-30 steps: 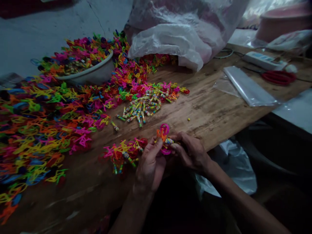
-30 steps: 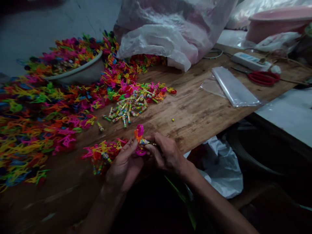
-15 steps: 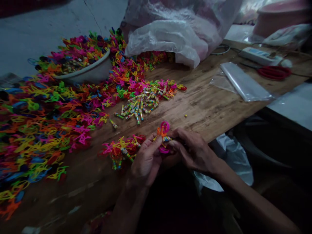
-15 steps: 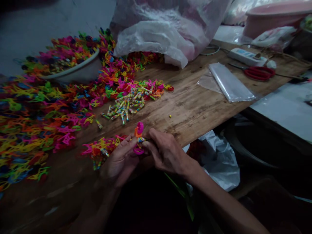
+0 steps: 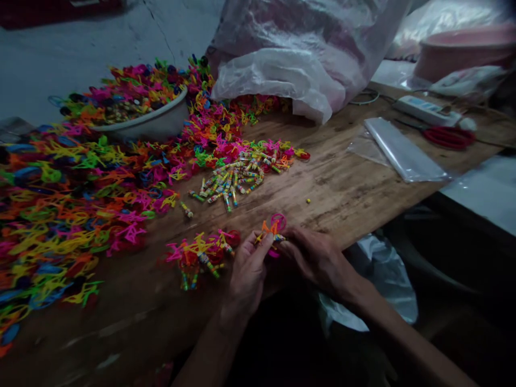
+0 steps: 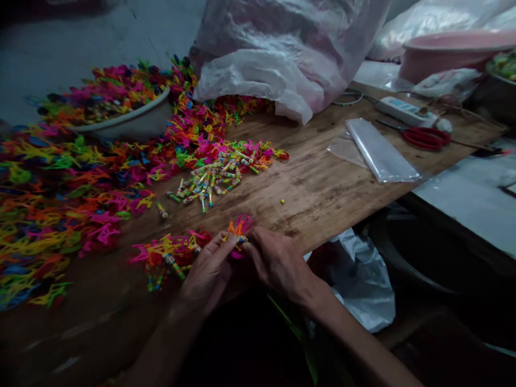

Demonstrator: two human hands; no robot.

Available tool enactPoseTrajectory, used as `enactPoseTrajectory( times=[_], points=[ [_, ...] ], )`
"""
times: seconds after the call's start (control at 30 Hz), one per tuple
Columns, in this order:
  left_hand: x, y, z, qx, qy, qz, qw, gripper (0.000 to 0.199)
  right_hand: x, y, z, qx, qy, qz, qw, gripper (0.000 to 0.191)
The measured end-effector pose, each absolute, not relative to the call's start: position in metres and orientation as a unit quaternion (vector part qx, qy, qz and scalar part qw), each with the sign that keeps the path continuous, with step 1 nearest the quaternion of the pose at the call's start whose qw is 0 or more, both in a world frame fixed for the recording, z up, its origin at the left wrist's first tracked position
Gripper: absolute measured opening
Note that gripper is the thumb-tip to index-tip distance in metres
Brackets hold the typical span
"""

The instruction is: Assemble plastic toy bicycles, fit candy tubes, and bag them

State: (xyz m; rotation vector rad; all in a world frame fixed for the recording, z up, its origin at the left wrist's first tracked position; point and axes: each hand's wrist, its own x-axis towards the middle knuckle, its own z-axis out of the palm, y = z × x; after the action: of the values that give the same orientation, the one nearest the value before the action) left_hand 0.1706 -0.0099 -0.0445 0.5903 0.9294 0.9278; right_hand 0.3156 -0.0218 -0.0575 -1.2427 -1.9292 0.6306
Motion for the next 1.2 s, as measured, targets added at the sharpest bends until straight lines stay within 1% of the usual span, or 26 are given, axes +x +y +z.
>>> enactPoseTrajectory(
  times=[0.13,0.27,0.37,0.53,0.77,0.83,0.9,1.03,1.1,1.2],
  points=[
    [0.164,-0.012,-0.042,0.263,0.38,0.399,0.792,0.019,0.318,-0.019,-0.054,-0.477,-0.728,0.268,0.412,0.015],
    [0.154,-0.015,-0.037,0.296,0.384,0.387,0.784,0.028,0.317,-0.021,-0.055,-0.497,-0.711,0.271,0.417,0.017],
    [0.144,-0.019,-0.035,0.339,0.426,0.381,0.747,0.032,0.312,-0.024,-0.057,-0.498,-0.71,0.28,0.412,0.017],
    [0.123,-0.023,-0.035,0.422,0.501,0.393,0.646,0.026,0.29,-0.029,-0.06,-0.475,-0.72,0.281,0.421,0.015],
    [0.112,-0.024,-0.04,0.419,0.515,0.436,0.607,0.024,0.267,-0.029,-0.065,-0.475,-0.705,0.273,0.451,0.008],
    [0.113,-0.024,-0.042,0.424,0.517,0.444,0.597,0.027,0.266,-0.028,-0.067,-0.479,-0.696,0.28,0.456,0.006],
    [0.114,-0.025,-0.044,0.424,0.527,0.448,0.584,0.035,0.266,-0.026,-0.069,-0.48,-0.693,0.275,0.462,0.005],
    [0.11,-0.027,-0.04,0.438,0.586,0.402,0.551,0.059,0.27,-0.022,-0.073,-0.46,-0.709,0.257,0.469,0.012],
    [0.107,-0.027,-0.035,0.461,0.586,0.359,0.562,0.059,0.273,-0.022,-0.073,-0.442,-0.725,0.259,0.46,0.017],
    [0.104,-0.023,-0.026,0.472,0.569,0.318,0.593,0.051,0.278,-0.023,-0.07,-0.425,-0.739,0.271,0.447,0.021]
  ],
)
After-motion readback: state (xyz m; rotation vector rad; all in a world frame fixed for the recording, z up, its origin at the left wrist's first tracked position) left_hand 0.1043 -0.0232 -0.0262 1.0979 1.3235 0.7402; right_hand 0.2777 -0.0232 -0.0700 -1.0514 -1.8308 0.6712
